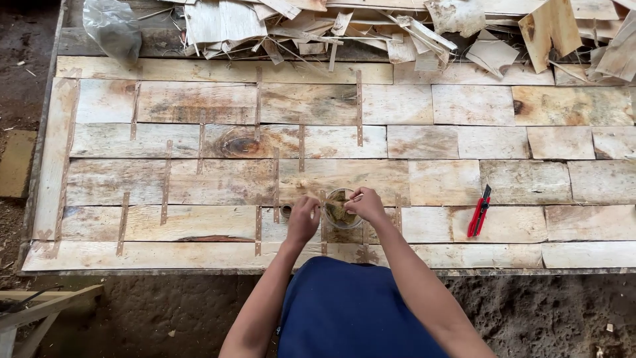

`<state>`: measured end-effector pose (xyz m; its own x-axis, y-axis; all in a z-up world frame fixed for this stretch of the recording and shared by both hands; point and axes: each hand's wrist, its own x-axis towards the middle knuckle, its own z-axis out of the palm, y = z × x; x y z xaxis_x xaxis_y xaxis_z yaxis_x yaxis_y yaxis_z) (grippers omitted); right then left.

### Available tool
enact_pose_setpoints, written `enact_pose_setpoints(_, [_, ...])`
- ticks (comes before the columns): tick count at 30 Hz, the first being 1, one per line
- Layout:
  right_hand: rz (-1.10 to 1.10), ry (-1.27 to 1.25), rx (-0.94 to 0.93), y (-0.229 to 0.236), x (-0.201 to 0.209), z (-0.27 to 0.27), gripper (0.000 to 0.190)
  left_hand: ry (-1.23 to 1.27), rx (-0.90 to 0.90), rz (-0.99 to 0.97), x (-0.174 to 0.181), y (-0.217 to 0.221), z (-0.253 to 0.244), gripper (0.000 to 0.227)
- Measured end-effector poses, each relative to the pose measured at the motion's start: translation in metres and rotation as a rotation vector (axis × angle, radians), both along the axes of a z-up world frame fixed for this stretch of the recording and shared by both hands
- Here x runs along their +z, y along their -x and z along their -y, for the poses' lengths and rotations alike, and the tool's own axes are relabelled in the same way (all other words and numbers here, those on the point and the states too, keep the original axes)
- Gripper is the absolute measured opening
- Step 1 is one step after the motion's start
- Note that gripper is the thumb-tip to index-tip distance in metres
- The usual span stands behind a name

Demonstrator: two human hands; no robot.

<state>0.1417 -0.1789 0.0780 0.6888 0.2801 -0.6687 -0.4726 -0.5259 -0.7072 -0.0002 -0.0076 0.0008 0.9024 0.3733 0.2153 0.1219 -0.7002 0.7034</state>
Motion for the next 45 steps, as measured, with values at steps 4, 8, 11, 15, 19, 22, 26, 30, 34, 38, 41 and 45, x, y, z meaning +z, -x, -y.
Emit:
enact_pose_setpoints(4, [-0.008, 0.006, -0.043, 0.007, 0.006, 0.0, 0.031, -0.208, -0.112, 0.088, 0.032, 0.001, 0.03, 0.026])
enact_pose_setpoints(8, [0.075, 0.057, -0.023, 0.007, -0.009, 0.002, 0.025, -0.47, -0.226, 0.064, 0.05, 0.004, 0.045, 0.044])
enact_pose_setpoints(11, [0.132, 0.152, 0.055, 0.009, -0.016, 0.002, 0.023, -0.512, -0.284, -0.003, 0.056, 0.007, 0.048, 0.051])
enact_pose_setpoints(15, [0.122, 0.195, 0.059, 0.012, 0.012, 0.0, 0.02, -0.537, -0.308, -0.066, 0.05, 0.011, 0.051, 0.054])
enact_pose_setpoints(19, [0.137, 0.214, 0.052, 0.004, 0.025, 0.007, 0.017, -0.532, -0.304, -0.073, 0.044, 0.012, 0.051, 0.056])
enact_pose_setpoints(22, [0.087, 0.327, 0.214, 0.005, 0.024, 0.009, 0.021, -0.509, -0.317, -0.098, 0.044, 0.012, 0.053, 0.057])
enact_pose_setpoints(26, [0.128, 0.433, 0.348, 0.014, 0.015, 0.008, 0.022, -0.511, -0.305, -0.091, 0.039, 0.011, 0.055, 0.059])
enact_pose_setpoints(30, [0.199, 0.504, 0.384, 0.021, 0.028, 0.003, 0.023, -0.5, -0.288, -0.093, 0.04, 0.01, 0.057, 0.058])
enact_pose_setpoints(34, [0.196, 0.491, 0.373, 0.017, 0.009, 0.004, 0.023, -0.481, -0.288, -0.11, 0.043, 0.008, 0.058, 0.058])
enact_pose_setpoints(38, [0.125, 0.418, 0.339, 0.017, 0.012, 0.006, 0.025, -0.469, -0.299, -0.134, 0.039, 0.009, 0.06, 0.06])
enact_pose_setpoints(41, [0.096, 0.371, 0.305, 0.019, 0.018, 0.006, 0.025, -0.452, -0.305, -0.159, 0.042, 0.009, 0.06, 0.06])
enact_pose_setpoints(45, [0.02, 0.289, 0.265, 0.019, 0.034, 0.005, 0.027, -0.412, -0.324, -0.211, 0.04, 0.009, 0.06, 0.059])
